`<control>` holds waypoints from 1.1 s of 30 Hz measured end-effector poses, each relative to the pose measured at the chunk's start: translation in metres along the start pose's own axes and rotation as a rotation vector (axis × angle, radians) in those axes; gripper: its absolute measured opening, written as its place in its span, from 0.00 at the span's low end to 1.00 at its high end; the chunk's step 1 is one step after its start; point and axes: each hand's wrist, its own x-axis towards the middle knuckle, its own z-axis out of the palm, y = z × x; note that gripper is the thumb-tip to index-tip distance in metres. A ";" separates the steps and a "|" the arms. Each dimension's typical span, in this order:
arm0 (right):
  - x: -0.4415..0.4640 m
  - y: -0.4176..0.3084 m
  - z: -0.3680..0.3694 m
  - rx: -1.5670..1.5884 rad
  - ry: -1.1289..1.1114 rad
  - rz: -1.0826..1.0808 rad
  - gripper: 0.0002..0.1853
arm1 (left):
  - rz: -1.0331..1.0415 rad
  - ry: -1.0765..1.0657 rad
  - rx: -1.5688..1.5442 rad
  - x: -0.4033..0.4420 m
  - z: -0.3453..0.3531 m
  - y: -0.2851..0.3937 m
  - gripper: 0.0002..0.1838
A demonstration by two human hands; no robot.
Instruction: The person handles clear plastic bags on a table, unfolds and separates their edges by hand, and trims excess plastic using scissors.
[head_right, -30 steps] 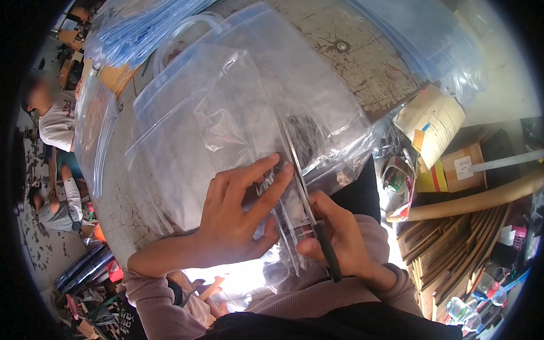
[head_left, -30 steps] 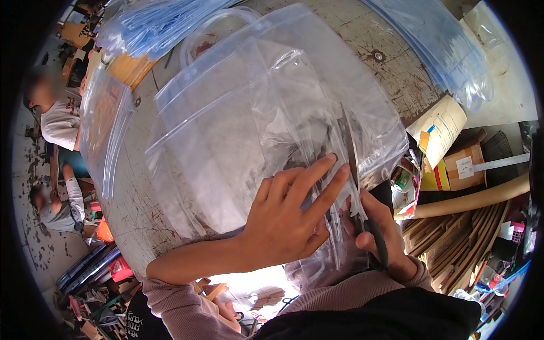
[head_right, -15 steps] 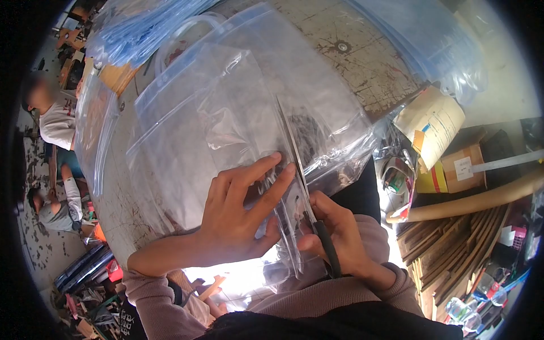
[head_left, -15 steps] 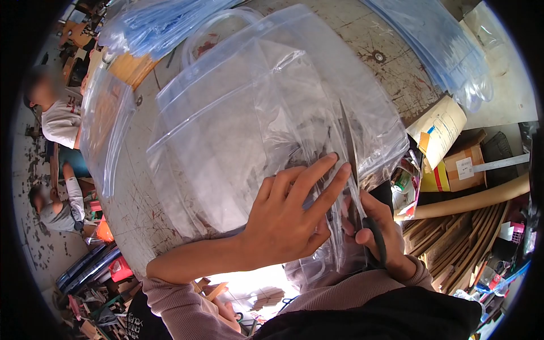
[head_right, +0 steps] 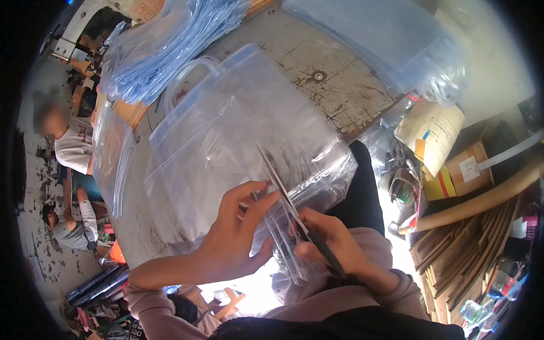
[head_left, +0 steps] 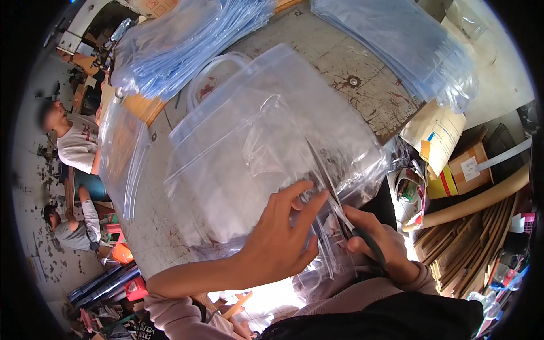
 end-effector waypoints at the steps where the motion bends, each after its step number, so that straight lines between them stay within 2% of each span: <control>1: -0.004 -0.011 0.002 -0.032 0.018 -0.006 0.20 | -0.010 -0.019 0.000 0.000 -0.002 -0.001 0.29; 2: -0.004 -0.019 -0.001 0.019 -0.058 0.100 0.22 | -0.022 -0.038 0.001 0.000 -0.004 -0.002 0.24; 3: -0.005 -0.022 -0.006 0.068 -0.136 0.206 0.24 | -0.032 -0.036 0.002 0.004 -0.006 -0.009 0.24; 5: -0.012 0.004 -0.018 0.045 -0.073 0.285 0.32 | 0.566 0.053 0.425 0.020 -0.008 -0.029 0.18; 6: -0.010 0.006 -0.019 0.213 -0.158 0.256 0.35 | 0.625 0.113 0.439 0.025 -0.005 -0.035 0.18; 7: -0.008 0.003 -0.018 0.379 -0.238 0.222 0.38 | 0.631 0.115 0.429 0.025 0.001 -0.039 0.18; 8: -0.009 -0.006 -0.013 0.255 -0.101 0.296 0.48 | 0.560 0.151 0.313 0.026 0.007 -0.041 0.20; 9: -0.010 -0.005 -0.011 0.254 -0.085 0.299 0.48 | 0.486 0.183 0.196 0.027 0.012 -0.042 0.21; 10: -0.013 -0.002 -0.009 0.162 0.007 0.271 0.48 | 0.485 0.180 0.183 0.028 0.014 -0.042 0.21; 13: -0.009 -0.008 -0.009 -0.029 0.040 0.330 0.47 | 0.454 0.165 0.218 0.025 0.012 -0.042 0.24; 19: -0.003 -0.002 0.001 -0.300 0.037 -0.006 0.51 | 0.429 0.178 0.243 0.024 0.008 -0.041 0.26; 20: -0.005 0.001 -0.001 -0.187 -0.002 0.019 0.43 | 0.418 0.188 0.230 0.024 0.008 -0.041 0.26; 22: -0.006 0.004 -0.003 -0.075 -0.041 0.048 0.36 | 0.404 0.198 0.215 0.024 0.008 -0.042 0.26; 25: -0.001 -0.003 -0.003 -0.105 -0.040 0.046 0.33 | 0.417 0.237 0.204 0.025 0.007 -0.045 0.21; 27: 0.008 -0.021 -0.002 -0.392 -0.118 0.109 0.33 | 0.378 0.282 0.290 0.027 -0.001 -0.045 0.22; 30: 0.015 -0.009 -0.005 -0.304 -0.103 0.050 0.31 | 0.296 0.314 0.248 0.030 -0.005 -0.049 0.23; 33: 0.016 -0.019 -0.003 -0.304 -0.132 0.111 0.31 | 0.306 0.339 0.207 0.031 -0.005 -0.051 0.23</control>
